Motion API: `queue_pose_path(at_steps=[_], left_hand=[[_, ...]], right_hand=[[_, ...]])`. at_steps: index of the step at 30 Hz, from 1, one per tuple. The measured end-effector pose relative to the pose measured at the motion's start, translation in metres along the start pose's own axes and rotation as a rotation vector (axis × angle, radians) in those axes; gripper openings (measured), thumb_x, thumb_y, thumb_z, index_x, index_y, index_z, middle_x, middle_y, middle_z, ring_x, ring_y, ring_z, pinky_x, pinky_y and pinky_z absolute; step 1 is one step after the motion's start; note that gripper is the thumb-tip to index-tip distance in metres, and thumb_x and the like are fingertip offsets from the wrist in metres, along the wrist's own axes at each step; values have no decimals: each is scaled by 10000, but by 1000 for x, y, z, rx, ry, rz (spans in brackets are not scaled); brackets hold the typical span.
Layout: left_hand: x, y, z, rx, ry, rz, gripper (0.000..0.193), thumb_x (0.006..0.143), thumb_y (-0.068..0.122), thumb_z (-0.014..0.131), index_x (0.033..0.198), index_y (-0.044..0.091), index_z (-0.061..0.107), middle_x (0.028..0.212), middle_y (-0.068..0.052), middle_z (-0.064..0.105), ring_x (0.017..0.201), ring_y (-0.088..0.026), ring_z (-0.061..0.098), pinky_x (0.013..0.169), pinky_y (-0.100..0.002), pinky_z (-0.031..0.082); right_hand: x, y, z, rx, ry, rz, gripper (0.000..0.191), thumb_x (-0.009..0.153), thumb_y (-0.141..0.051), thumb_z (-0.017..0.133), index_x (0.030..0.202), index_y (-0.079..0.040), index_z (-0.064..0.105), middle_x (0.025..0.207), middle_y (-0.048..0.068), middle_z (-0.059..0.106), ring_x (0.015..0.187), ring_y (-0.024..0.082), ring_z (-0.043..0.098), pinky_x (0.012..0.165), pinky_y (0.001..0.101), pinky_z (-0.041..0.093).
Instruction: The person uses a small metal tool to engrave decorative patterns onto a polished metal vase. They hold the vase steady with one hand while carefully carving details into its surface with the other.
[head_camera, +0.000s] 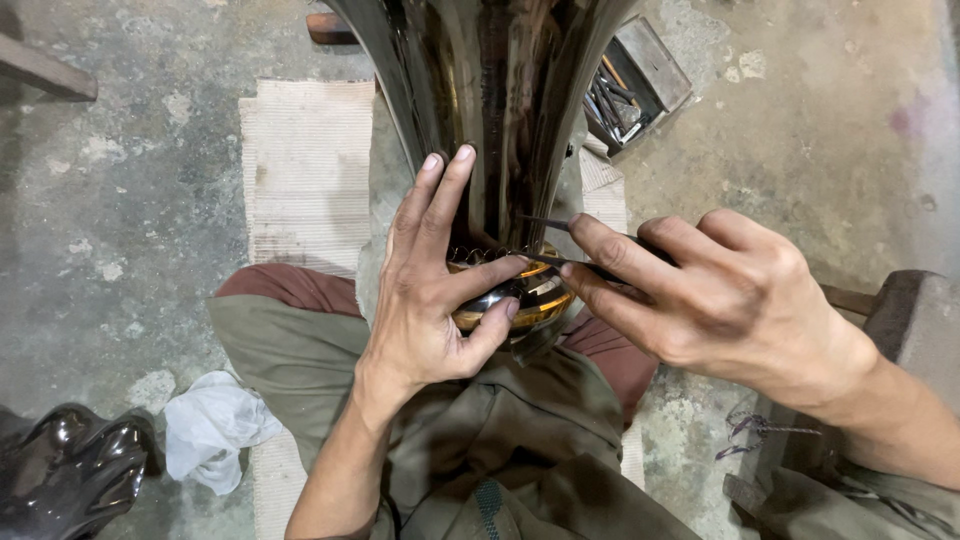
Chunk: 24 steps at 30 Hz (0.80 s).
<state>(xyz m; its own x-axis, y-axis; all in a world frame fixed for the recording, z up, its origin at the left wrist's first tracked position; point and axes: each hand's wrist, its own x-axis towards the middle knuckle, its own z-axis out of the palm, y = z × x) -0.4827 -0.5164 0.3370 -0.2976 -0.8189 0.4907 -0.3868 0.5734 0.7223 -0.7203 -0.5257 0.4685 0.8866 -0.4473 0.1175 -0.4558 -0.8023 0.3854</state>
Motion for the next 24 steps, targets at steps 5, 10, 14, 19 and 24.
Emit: queue_pose_path(at_steps=[5, 10, 14, 19, 24], left_hand=[[1, -2, 0, 37, -41, 11, 342, 778, 280, 780, 1104, 188, 831, 1696, -215, 206, 1604, -429, 158, 1304, -567, 234], [0, -3, 0, 50, -44, 21, 363, 785, 291, 776, 1128, 186, 831, 1699, -212, 203, 1606, -423, 152, 1309, -575, 224], [0, -3, 2, 49, -43, 12, 365, 778, 298, 772, 1122, 192, 829, 1699, -212, 206, 1606, -421, 151, 1310, -575, 222], [-1, -3, 2, 56, -46, 3, 378, 772, 300, 771, 1129, 190, 831, 1698, -209, 208, 1605, -419, 155, 1305, -581, 222], [1, -3, 5, 56, -37, 2, 369, 763, 298, 775, 1112, 195, 832, 1692, -212, 214, 1596, -425, 156, 1296, -592, 215]], right_hand=[[1, 0, -1, -7, -18, -7, 265, 751, -189, 767, 1010, -218, 811, 1212, -11, 720, 684, 93, 604, 498, 238, 440], [1, 0, -3, 2, -6, -2, 307, 729, -177, 758, 1030, -208, 809, 1214, 1, 715, 699, 92, 599, 509, 243, 433], [2, -1, -4, 9, -11, 4, 305, 728, -162, 761, 1027, -196, 812, 1210, 9, 715, 698, 102, 600, 504, 250, 431], [2, -2, -5, -30, -9, 4, 326, 731, -176, 747, 1050, -207, 810, 1229, -3, 713, 711, 90, 593, 521, 235, 426], [2, -1, -5, -25, 8, 8, 306, 762, -174, 745, 1061, -204, 801, 1229, 3, 709, 719, 90, 589, 517, 233, 402]])
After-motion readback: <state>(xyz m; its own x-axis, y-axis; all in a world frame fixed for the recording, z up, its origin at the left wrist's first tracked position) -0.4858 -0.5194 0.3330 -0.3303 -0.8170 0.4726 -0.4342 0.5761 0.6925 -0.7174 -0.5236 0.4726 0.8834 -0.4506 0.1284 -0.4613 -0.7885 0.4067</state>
